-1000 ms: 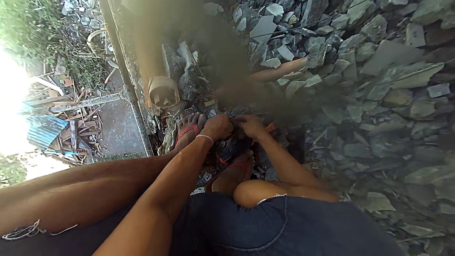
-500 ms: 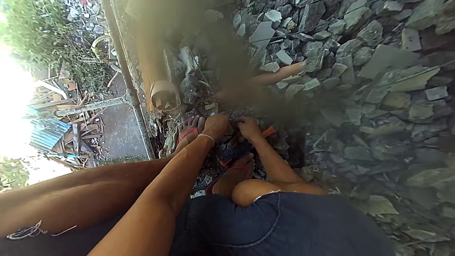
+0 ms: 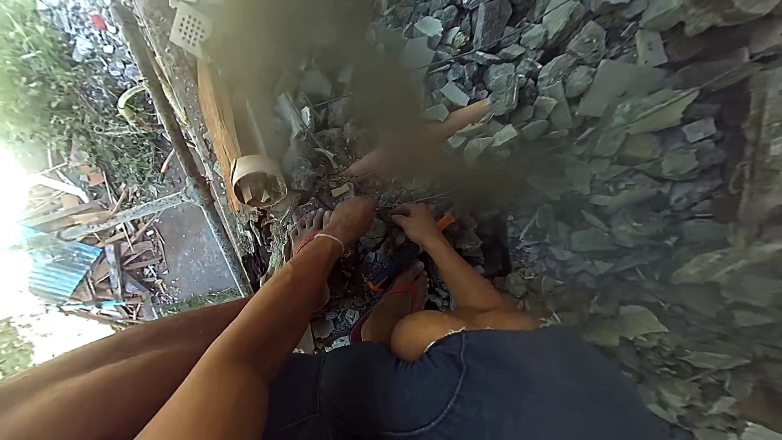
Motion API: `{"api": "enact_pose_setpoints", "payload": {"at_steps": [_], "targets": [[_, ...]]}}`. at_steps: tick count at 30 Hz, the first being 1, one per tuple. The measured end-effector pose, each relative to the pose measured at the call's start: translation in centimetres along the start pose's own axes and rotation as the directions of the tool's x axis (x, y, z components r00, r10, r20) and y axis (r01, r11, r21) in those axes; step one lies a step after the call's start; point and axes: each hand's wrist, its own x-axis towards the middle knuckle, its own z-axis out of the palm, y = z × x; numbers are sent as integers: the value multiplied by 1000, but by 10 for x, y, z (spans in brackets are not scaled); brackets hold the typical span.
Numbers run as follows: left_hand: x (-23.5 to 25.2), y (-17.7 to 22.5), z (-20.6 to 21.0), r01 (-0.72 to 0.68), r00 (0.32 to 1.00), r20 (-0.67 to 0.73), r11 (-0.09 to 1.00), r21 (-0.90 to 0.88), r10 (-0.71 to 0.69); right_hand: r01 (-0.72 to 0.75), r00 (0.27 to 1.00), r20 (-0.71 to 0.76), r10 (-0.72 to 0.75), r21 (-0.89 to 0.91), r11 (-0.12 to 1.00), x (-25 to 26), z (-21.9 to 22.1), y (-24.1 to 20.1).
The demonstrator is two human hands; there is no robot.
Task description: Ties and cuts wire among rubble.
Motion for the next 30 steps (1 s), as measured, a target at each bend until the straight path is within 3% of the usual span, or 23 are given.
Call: {"api": "enact_pose_setpoints", "payload": {"at_steps": [1, 2, 4, 7, 10, 13, 19, 22, 26, 30], "targets": [[8, -13, 29, 83, 989, 129, 993, -87, -72, 10, 1000, 2, -10, -39, 999, -1, 2, -3], [22, -22, 42, 200, 927, 342, 975, -99, -156, 17, 1000, 5, -17, -73, 997, -2, 2, -8], [38, -32, 55, 289, 837, 501, 955, -64, -220, 21, 999, -30, -23, -66, 998, -8, 2, -13], [38, -32, 55, 265, 848, 491, 962, -64, -201, -23, 992, -119, 47, 195, 981, -26, -7, -9], [21, -20, 50, 328, 881, 405, 933, -148, -245, -32, 985, -126, 119, 543, 839, -34, -9, 4], [21, -9, 55, 351, 883, 387, 922, -165, -267, 6, 989, -115, 97, 675, 738, -41, -10, 4], [26, 27, 61, 586, 729, 502, 803, -107, -465, 171, 966, -258, 27, 709, 684, -47, -14, 8], [29, 3, 53, 510, 750, 493, 860, -9, -440, 179, 963, -271, 18, 683, 708, -49, -20, 18], [32, -20, 56, 305, 823, 492, 952, 38, -283, 193, 958, -284, -21, 594, 781, -47, -27, 22], [34, -9, 54, 296, 821, 497, 954, 51, -282, 279, 922, -374, -101, 459, 844, -44, -27, 14]]}}
